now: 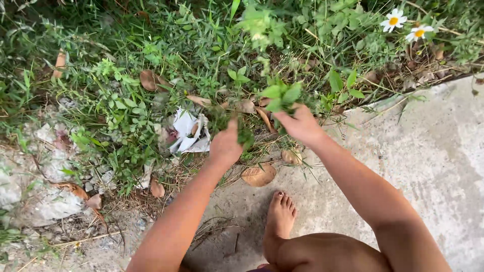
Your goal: Picking weeds and small plants by hand from the edge of a paved path.
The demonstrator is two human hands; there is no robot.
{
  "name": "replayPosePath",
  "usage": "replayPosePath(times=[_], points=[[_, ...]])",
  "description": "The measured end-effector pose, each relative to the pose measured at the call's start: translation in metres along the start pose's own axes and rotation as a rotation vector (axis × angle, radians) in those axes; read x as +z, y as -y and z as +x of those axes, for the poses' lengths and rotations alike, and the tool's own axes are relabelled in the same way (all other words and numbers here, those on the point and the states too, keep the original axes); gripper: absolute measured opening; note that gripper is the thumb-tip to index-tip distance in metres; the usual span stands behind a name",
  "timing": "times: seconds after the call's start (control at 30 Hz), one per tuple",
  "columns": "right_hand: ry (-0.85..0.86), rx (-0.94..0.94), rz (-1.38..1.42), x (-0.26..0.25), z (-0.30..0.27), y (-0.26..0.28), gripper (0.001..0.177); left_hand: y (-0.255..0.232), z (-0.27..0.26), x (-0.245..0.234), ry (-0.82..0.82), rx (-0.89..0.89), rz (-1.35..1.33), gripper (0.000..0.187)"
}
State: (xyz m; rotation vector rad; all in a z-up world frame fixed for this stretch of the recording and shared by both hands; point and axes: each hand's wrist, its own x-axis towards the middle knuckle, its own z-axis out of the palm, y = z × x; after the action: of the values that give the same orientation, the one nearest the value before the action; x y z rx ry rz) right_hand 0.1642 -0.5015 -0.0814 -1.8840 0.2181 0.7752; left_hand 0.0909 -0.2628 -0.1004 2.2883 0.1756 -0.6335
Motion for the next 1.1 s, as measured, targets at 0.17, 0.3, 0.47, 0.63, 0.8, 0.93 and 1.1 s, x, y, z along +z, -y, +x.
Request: replayPosePath(times=[0.17,0.3,0.47,0.63,0.8,0.93,1.1], points=[[0.057,-0.015,-0.184,0.027,0.009,0.041,0.03,-0.035,0.04,-0.027,0.349,-0.124,0.621,0.106],[0.07,-0.31,-0.196,0.03,0.016,0.023,0.032,0.052,0.102,0.024,0.182,-0.186,0.803,0.071],[0.139,-0.1,-0.364,0.032,0.022,0.015,0.039,0.025,0.089,-0.011,0.123,0.077,1.297,0.039],[0.133,-0.159,-0.42,0.034,0.04,0.008,0.043,0.039,0.094,0.005,0.256,-0.079,1.101,0.057],[0.153,-0.091,-0.458,0.037,0.046,0.008,0.047,0.034,0.064,-0.005,0.366,-0.156,1.096,0.03],[0.315,0.059,-0.634,0.054,0.039,0.031,0.043,0.057,0.037,0.005,0.293,0.041,1.143,0.028],[0.55,-0.108,-0.852,0.088,0.044,0.009,0.038,0.103,0.009,0.038,0.174,0.252,1.208,0.026]])
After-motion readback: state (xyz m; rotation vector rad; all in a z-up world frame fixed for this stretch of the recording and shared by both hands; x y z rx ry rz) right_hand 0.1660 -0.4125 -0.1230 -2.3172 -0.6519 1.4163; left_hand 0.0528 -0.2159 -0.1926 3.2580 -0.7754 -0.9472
